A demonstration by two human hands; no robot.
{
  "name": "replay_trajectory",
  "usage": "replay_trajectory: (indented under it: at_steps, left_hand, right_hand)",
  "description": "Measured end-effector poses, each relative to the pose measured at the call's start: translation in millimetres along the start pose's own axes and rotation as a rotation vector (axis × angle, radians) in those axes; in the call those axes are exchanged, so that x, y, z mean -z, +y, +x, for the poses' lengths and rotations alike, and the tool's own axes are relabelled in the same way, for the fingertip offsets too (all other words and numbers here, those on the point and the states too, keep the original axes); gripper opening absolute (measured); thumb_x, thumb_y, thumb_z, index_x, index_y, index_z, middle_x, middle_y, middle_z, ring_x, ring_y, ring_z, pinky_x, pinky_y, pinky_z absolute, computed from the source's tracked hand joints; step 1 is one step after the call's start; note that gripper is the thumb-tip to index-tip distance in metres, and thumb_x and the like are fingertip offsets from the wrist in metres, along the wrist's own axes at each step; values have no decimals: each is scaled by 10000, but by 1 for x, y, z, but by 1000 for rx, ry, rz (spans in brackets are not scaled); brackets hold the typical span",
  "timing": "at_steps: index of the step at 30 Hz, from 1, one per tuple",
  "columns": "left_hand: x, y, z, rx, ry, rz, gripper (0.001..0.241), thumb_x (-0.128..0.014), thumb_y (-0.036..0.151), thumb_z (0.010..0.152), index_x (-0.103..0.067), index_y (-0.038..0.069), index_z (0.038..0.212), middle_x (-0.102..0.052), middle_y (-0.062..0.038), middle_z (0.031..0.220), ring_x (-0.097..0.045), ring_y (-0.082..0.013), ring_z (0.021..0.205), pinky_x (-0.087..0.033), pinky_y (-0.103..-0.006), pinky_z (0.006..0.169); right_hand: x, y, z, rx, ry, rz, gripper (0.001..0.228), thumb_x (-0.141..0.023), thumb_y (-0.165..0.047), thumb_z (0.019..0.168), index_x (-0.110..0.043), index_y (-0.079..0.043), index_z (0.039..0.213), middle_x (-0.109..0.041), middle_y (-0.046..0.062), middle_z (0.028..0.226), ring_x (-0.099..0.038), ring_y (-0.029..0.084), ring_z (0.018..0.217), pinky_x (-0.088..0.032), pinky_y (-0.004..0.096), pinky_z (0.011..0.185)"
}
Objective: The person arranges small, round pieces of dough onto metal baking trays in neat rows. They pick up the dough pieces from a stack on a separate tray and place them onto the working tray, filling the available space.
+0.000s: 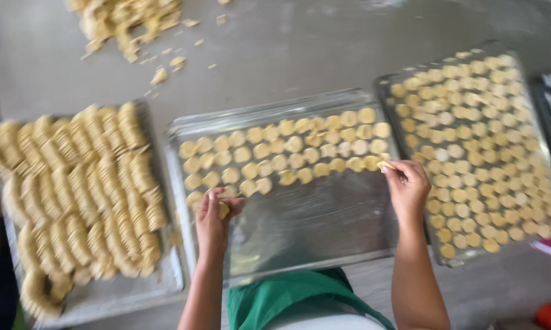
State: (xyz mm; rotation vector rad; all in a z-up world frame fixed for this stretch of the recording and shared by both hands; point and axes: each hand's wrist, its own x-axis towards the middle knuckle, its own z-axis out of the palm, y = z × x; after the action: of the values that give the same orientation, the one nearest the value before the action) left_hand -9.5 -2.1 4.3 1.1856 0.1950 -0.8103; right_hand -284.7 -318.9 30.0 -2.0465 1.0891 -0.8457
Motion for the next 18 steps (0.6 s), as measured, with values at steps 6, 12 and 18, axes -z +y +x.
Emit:
replay_trajectory:
  at_steps: [6,12,18]
  left_hand:
    - [120,6,-27,-176,191,-178,201,-527,145,1092,-623,38,1232,-655,-104,1179,-658,-197,966,-532,-316,815]
    - [143,14,-62,-160,11,-131,352,-507,119,1017,-612,-95,1276,-699,-188,1203,-708,-264,1069,-552,-378,970]
    - [128,-18,-58,80,-299,-419,764,-441,575,1061,-131,215,1659,-636,-212,1198,-680,-262,992,-500,-396,866]
  right_hand:
    - [-151,-129,-85,382,-451,150,194,-858,-104,809,-769,-75,979,-742,77,947,-712,224,865,-573,339,753]
    - [-252,-209,-131,574,-550,-23,306,-801,-273,881,-748,-109,1134,-748,73,1004,-679,279,942,-483,436,919]
    - [-226,-249,-160,770,-836,150,492,-785,-261,790,-718,-60,1233,-624,149,1364,-544,369,1257,-453,462,1048]
